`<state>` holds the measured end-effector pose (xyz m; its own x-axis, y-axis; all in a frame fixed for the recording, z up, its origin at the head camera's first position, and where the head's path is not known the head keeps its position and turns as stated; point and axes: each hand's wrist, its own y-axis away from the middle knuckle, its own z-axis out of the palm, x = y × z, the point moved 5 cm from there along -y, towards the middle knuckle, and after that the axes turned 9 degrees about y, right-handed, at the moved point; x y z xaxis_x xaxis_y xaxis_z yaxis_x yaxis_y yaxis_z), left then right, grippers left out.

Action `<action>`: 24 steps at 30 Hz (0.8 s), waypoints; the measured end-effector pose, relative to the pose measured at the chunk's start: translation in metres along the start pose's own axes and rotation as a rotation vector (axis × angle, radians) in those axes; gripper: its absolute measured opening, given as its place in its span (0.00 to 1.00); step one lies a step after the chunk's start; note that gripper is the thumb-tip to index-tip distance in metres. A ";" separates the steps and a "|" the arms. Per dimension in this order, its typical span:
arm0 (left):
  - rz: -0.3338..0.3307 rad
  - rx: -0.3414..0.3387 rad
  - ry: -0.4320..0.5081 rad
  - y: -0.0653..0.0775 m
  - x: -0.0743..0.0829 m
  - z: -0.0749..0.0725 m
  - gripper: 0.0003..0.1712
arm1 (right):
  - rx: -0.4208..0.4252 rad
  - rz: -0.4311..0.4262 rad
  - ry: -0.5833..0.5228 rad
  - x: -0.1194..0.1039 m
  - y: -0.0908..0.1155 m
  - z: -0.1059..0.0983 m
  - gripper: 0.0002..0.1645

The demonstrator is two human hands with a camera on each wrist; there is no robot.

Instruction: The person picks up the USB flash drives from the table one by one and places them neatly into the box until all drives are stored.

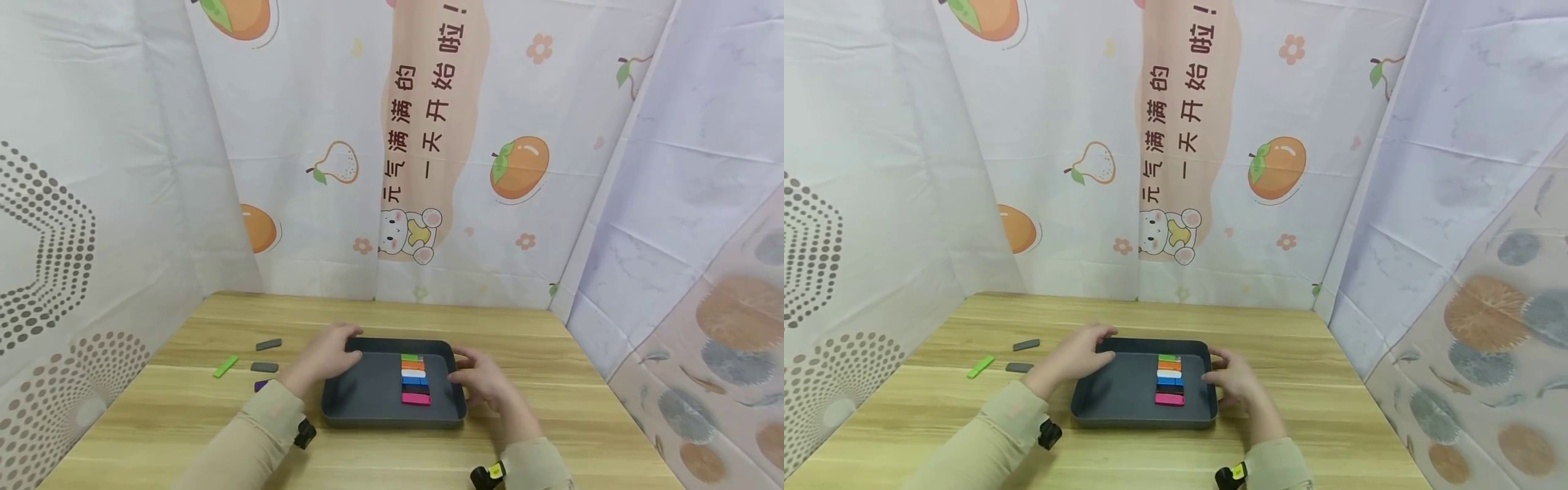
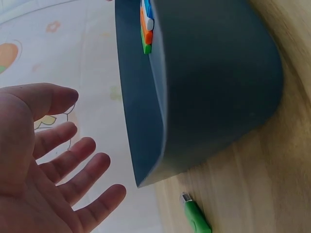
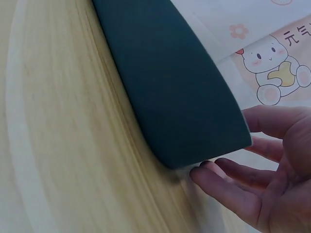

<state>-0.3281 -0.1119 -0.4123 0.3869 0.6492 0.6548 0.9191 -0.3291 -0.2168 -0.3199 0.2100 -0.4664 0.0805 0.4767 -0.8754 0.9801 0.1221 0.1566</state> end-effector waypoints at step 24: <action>-0.047 -0.023 -0.044 -0.003 0.005 -0.005 0.27 | -0.002 -0.025 -0.015 0.008 -0.008 0.001 0.43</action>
<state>-0.3295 -0.1111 -0.4044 0.3469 0.6939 0.6310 0.9345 -0.3127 -0.1699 -0.3266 0.2115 -0.4748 0.0586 0.4603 -0.8858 0.9814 0.1359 0.1356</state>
